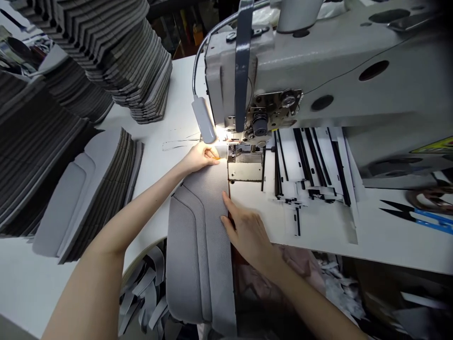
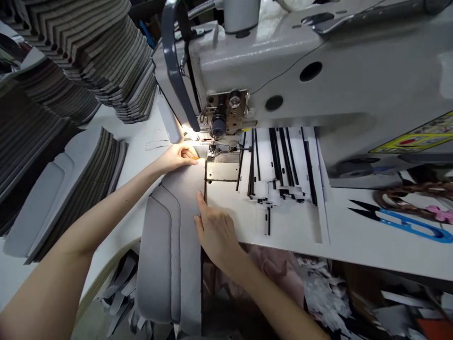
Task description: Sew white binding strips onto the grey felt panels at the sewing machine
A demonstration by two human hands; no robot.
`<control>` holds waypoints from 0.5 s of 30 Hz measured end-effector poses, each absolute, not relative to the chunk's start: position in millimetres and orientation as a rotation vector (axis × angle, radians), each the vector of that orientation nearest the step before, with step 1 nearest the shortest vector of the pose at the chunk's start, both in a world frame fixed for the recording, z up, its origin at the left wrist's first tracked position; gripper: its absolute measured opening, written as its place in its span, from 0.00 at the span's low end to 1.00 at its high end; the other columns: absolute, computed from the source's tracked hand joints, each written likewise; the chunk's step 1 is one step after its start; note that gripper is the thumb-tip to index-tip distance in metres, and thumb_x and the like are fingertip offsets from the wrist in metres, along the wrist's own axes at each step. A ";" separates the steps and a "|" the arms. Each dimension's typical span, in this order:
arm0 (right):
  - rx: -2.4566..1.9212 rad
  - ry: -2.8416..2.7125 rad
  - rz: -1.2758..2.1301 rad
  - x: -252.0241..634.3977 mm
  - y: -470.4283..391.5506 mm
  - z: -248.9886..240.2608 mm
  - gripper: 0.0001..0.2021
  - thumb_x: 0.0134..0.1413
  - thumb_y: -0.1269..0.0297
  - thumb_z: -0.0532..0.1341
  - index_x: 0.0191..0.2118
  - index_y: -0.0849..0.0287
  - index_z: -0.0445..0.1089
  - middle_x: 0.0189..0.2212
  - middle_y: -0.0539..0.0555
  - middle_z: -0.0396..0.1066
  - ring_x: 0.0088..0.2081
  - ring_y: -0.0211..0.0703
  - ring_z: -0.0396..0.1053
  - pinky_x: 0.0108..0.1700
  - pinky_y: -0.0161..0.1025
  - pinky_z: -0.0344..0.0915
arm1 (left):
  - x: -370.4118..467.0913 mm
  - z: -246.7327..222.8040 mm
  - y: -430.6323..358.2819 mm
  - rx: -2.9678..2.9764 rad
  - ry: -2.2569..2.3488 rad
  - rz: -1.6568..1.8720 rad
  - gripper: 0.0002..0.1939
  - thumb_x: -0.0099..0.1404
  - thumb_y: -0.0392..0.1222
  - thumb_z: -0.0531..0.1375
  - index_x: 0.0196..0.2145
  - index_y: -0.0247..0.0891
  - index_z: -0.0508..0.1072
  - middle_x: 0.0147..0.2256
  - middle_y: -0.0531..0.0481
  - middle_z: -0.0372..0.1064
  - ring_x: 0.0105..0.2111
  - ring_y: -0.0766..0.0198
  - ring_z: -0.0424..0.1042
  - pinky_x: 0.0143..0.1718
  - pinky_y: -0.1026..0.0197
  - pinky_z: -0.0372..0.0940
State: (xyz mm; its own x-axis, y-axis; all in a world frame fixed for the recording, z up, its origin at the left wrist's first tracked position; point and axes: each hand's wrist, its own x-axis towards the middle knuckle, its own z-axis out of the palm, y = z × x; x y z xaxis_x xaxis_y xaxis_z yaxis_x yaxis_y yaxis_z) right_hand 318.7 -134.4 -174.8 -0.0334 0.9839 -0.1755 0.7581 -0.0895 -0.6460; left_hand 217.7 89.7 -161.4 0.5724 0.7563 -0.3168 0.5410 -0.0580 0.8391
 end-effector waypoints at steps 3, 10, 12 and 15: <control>-1.898 -1.839 0.892 320.8 -131.1 -174.8 0.27 0.65 0.70 0.53 0.68 0.65 0.57 0.29 0.55 0.74 0.30 0.47 0.72 0.38 0.41 0.67 | 218.5 -161.3 90.4 1.725 1.111 0.244 0.11 0.47 0.33 0.71 0.26 0.32 0.72 0.24 0.52 0.70 0.28 0.68 0.69 0.33 0.65 0.64; -1.825 -1.831 0.866 323.9 -129.9 -184.3 0.28 0.64 0.71 0.54 0.68 0.70 0.57 0.21 0.48 0.66 0.23 0.40 0.63 0.31 0.37 0.63 | 224.0 -161.7 92.4 1.698 1.130 0.263 0.13 0.44 0.35 0.72 0.24 0.32 0.72 0.23 0.54 0.68 0.25 0.71 0.65 0.31 0.67 0.64; -1.807 -1.806 0.847 324.9 -129.4 -186.7 0.28 0.64 0.72 0.55 0.68 0.72 0.57 0.19 0.46 0.63 0.21 0.38 0.60 0.30 0.36 0.61 | 230.1 -162.8 93.7 1.665 1.162 0.284 0.12 0.44 0.33 0.71 0.22 0.33 0.70 0.22 0.55 0.67 0.24 0.72 0.64 0.30 0.68 0.64; -1.804 -1.774 0.821 326.0 -127.0 -188.9 0.28 0.63 0.72 0.55 0.67 0.74 0.57 0.19 0.44 0.60 0.20 0.37 0.57 0.29 0.36 0.60 | 241.2 -166.5 98.0 1.634 1.245 0.311 0.12 0.45 0.31 0.70 0.20 0.33 0.68 0.20 0.56 0.64 0.23 0.72 0.62 0.29 0.68 0.64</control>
State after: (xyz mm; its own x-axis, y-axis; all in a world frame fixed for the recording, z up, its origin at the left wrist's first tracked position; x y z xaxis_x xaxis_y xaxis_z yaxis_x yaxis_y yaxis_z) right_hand 326.0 -127.0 -188.9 -0.0186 0.9961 -0.0861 0.7105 -0.0474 -0.7021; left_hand 241.2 98.0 -166.5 0.4335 0.8308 -0.3492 0.5693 0.0480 0.8207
